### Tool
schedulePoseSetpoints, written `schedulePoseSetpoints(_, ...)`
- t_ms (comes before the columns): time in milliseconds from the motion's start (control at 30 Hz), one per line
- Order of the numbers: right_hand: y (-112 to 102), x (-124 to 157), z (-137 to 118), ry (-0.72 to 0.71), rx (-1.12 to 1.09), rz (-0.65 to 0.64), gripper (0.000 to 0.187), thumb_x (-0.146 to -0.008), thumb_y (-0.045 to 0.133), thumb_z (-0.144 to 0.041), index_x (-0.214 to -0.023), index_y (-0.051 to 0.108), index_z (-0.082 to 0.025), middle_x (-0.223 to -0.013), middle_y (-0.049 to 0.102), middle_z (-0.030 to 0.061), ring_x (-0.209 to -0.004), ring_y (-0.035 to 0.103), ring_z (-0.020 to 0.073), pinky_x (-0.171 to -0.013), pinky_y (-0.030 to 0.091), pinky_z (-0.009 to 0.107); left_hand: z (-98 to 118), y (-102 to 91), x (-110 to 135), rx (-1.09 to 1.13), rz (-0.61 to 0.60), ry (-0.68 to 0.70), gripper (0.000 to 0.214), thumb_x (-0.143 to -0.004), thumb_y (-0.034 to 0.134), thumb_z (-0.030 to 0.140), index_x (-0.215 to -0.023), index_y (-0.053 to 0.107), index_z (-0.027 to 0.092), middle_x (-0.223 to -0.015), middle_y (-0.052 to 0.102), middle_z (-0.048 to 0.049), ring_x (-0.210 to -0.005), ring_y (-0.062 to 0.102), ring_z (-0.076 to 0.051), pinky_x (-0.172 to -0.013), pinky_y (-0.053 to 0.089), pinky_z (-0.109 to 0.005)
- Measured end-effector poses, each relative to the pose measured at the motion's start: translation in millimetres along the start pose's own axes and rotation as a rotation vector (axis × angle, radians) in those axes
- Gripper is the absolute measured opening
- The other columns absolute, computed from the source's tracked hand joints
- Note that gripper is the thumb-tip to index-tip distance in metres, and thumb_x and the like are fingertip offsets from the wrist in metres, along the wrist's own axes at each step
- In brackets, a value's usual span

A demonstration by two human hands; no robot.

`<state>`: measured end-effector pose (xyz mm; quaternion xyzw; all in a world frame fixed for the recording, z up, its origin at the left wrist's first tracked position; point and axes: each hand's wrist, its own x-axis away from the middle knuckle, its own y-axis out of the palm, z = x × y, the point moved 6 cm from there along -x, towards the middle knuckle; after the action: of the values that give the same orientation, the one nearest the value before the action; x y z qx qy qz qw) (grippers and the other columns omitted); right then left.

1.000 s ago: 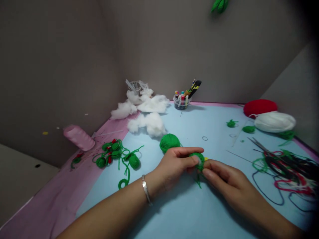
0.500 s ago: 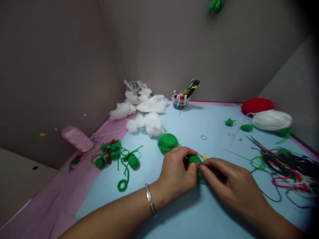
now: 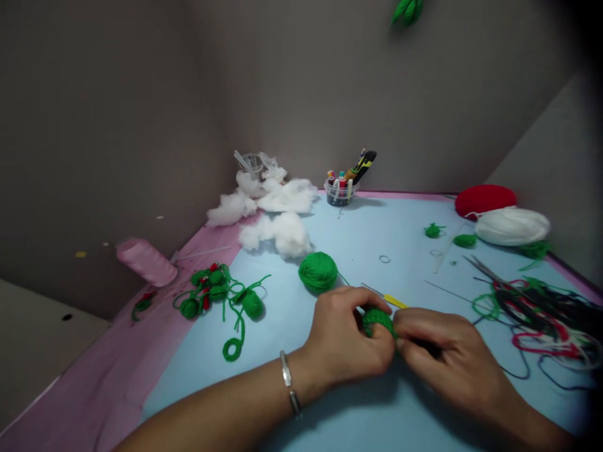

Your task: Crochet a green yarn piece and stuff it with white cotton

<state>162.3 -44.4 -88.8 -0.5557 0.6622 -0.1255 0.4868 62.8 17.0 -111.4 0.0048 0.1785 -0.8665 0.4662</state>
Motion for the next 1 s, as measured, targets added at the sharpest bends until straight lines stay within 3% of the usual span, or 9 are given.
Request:
schedulePoseSetpoints(133, -1, 0, -5, -0.005, -0.131, 0.019, 0.028, -0.078, 0.044, -0.014, -0.05, 0.047, -0.02, -0.045, 0.046, -0.0037, -0.043, 0.046, 0.0067, -0.045, 0.035, 0.017, 0, 3.4, -1, 0.09, -0.002, 0.026, 0.03, -0.06, 0.053, 0.003, -0.08, 0.073, 0.012, -0.068, 0.066, -0.001, -0.054, 0.049, -0.009, -0.053, 0.042, -0.021)
schedulePoseSetpoints(267, 9, 0, 19, 0.275, -0.245, -0.01, 0.027, -0.072, 0.048, -0.024, -0.046, 0.05, -0.02, -0.044, 0.046, -0.0029, -0.043, 0.045, 0.0095, -0.043, 0.036, 0.02, -16, 4.6, -9, 0.178, -0.036, -0.075, 0.031, -0.065, 0.053, 0.004, -0.086, 0.075, 0.013, -0.081, 0.07, -0.0054, -0.071, 0.059, -0.014, -0.065, 0.046, -0.024)
schedulePoseSetpoints(433, 9, 3, 39, 0.441, -0.295, -0.007, 0.026, -0.074, 0.048, -0.028, -0.05, 0.057, -0.02, -0.046, 0.049, -0.0021, -0.043, 0.046, 0.0108, -0.04, 0.037, 0.021, -28, 12.3, -12, 0.586, -0.304, -0.313, 0.048, -0.066, 0.07, 0.017, -0.113, 0.069, 0.01, -0.071, 0.064, -0.0024, -0.061, 0.054, -0.01, -0.061, 0.043, -0.024)
schedulePoseSetpoints(500, 8, 4, 40, 0.461, -0.316, -0.018, 0.028, -0.074, 0.047, -0.029, -0.05, 0.058, -0.02, -0.046, 0.048, -0.0022, -0.043, 0.044, 0.0103, -0.039, 0.035, 0.02, -29, 13.8, -11, 0.657, -0.348, -0.377, 0.051, -0.066, 0.073, 0.022, -0.116, 0.068, 0.009, -0.066, 0.061, -0.0006, -0.055, 0.053, -0.01, -0.059, 0.043, -0.025)
schedulePoseSetpoints(567, 8, 5, 37, 0.457, -0.323, -0.036, 0.028, -0.073, 0.047, -0.03, -0.049, 0.058, -0.019, -0.045, 0.048, -0.0021, -0.043, 0.044, 0.0103, -0.04, 0.035, 0.02, -30, 13.2, -10, 0.61, -0.312, -0.394, 0.042, -0.068, 0.072, 0.024, -0.108, 0.07, 0.009, -0.062, 0.059, 0.0003, -0.051, 0.051, -0.009, -0.056, 0.042, -0.024)
schedulePoseSetpoints(667, 10, 5, 28, 0.427, -0.306, -0.04, 0.027, -0.07, 0.048, -0.03, -0.046, 0.053, -0.02, -0.045, 0.045, -0.0021, -0.044, 0.044, 0.0107, -0.042, 0.036, 0.021, -28, 12.1, -8, 0.473, -0.197, -0.36, 0.024, -0.066, 0.066, 0.013, -0.09, 0.071, 0.011, -0.058, 0.055, 0.0029, -0.048, 0.043, -0.006, -0.05, 0.037, -0.022)
schedulePoseSetpoints(833, 14, 4, 12, 0.282, -0.186, 0.006, 0.027, -0.071, 0.045, -0.023, -0.044, 0.045, -0.021, -0.045, 0.044, -0.0027, -0.044, 0.044, 0.0103, -0.043, 0.036, 0.021, -21, 8.4, -5, 0.214, -0.03, -0.197, 0.031, -0.058, 0.051, -0.002, -0.077, 0.071, 0.012, -0.065, 0.061, 0.0001, -0.057, 0.049, -0.01, -0.053, 0.038, -0.021)
schedulePoseSetpoints(933, 15, 4, 13, 0.269, -0.156, 0.004, 0.028, -0.073, 0.046, -0.023, -0.045, 0.046, -0.021, -0.045, 0.044, -0.0032, -0.043, 0.044, 0.0104, -0.042, 0.036, 0.021, -21, 6.1, -9, 0.2, -0.045, -0.151, 0.034, -0.059, 0.05, -0.002, -0.08, 0.073, 0.013, -0.075, 0.068, -0.0031, -0.066, 0.055, -0.012, -0.06, 0.043, -0.023)
schedulePoseSetpoints(1000, 13, 5, 18, 0.302, -0.175, 0.003, 0.028, -0.075, 0.047, -0.025, -0.047, 0.049, -0.021, -0.046, 0.045, -0.0033, -0.043, 0.046, 0.0106, -0.041, 0.037, 0.02, -24, 8.2, -11, 0.312, -0.149, -0.196, 0.034, -0.064, 0.055, 0.001, -0.089, 0.075, 0.013, -0.077, 0.068, -0.004, -0.065, 0.054, -0.011, -0.059, 0.042, -0.022)
